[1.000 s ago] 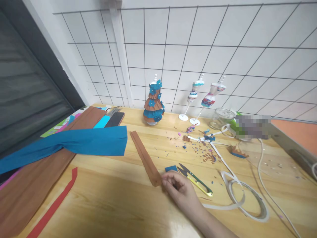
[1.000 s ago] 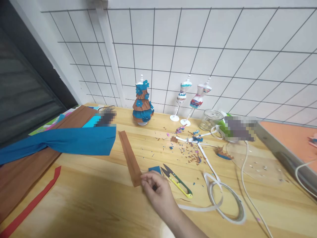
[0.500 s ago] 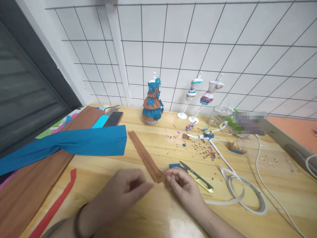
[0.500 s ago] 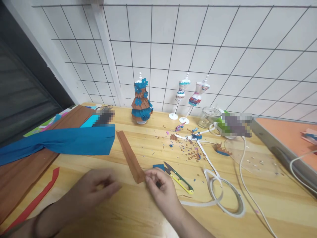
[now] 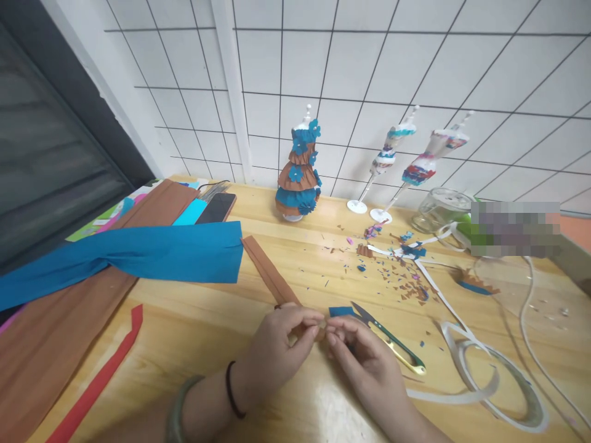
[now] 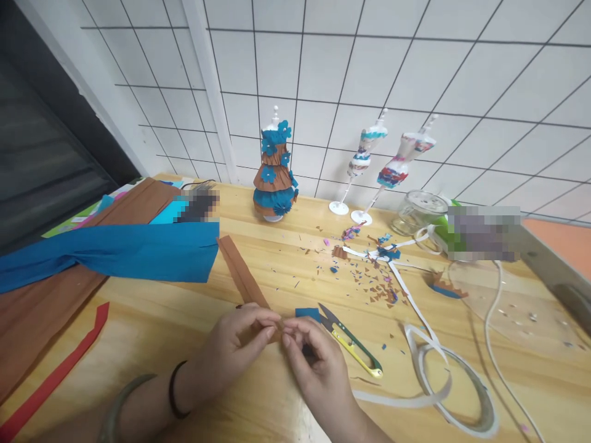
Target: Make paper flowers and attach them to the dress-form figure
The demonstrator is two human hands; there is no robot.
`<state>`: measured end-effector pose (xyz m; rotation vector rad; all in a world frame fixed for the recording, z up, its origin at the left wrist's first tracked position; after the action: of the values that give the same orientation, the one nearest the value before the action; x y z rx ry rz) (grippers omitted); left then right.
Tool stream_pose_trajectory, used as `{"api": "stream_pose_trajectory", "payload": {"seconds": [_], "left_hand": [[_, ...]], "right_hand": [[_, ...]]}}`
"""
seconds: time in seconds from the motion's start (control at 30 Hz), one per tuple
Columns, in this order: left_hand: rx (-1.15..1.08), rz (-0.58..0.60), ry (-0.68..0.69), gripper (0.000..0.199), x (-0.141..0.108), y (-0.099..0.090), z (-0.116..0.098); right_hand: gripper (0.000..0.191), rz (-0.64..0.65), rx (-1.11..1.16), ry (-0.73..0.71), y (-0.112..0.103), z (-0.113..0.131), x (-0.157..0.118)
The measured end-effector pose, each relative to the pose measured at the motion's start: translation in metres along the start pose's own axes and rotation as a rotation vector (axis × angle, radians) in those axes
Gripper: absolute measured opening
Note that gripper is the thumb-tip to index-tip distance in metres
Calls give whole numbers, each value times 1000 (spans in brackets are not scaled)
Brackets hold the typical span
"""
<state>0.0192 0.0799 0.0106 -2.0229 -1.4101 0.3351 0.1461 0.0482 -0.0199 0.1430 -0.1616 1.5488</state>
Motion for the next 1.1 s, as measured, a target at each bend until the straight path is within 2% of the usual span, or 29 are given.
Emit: {"api": "stream_pose_trajectory", "payload": {"seconds": [0.1,0.2,0.37,0.47,0.63,0.83,1.1], "left_hand": [[-68,-32,-83,16,0,-1,9],[-84,-27,-110,15,-2,1,15],[-92,17,-36,19,-3,0,10],[-112,45,5,25,-3,0,5],[-129,55,-6,19,-2,2,4],[-114,52,-76,14,-2,5,12],[-130,100,-26,17,-3,6,10]], "right_hand": [[15,3,9,31,-1,-2,0],[14,40,6,53,1,-5,0],[11,106,-34,2,5,4,3],[11,104,-53,2,6,6,4],[9,101,-64,-26,6,6,3],[9,100,-77,-38,7,2,4],[7,81,-111,-50,6,7,4]]}}
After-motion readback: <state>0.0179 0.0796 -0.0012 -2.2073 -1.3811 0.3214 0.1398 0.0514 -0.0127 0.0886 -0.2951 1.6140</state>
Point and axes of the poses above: each hand's wrist, its own x-axis towards the middle knuckle, its own y-axis out of the palm, z = x × y, the point moved 9 cm from there along x, towards the middle knuckle, and after that the axes turned 14 degrees about x, right-handed, at the moved point
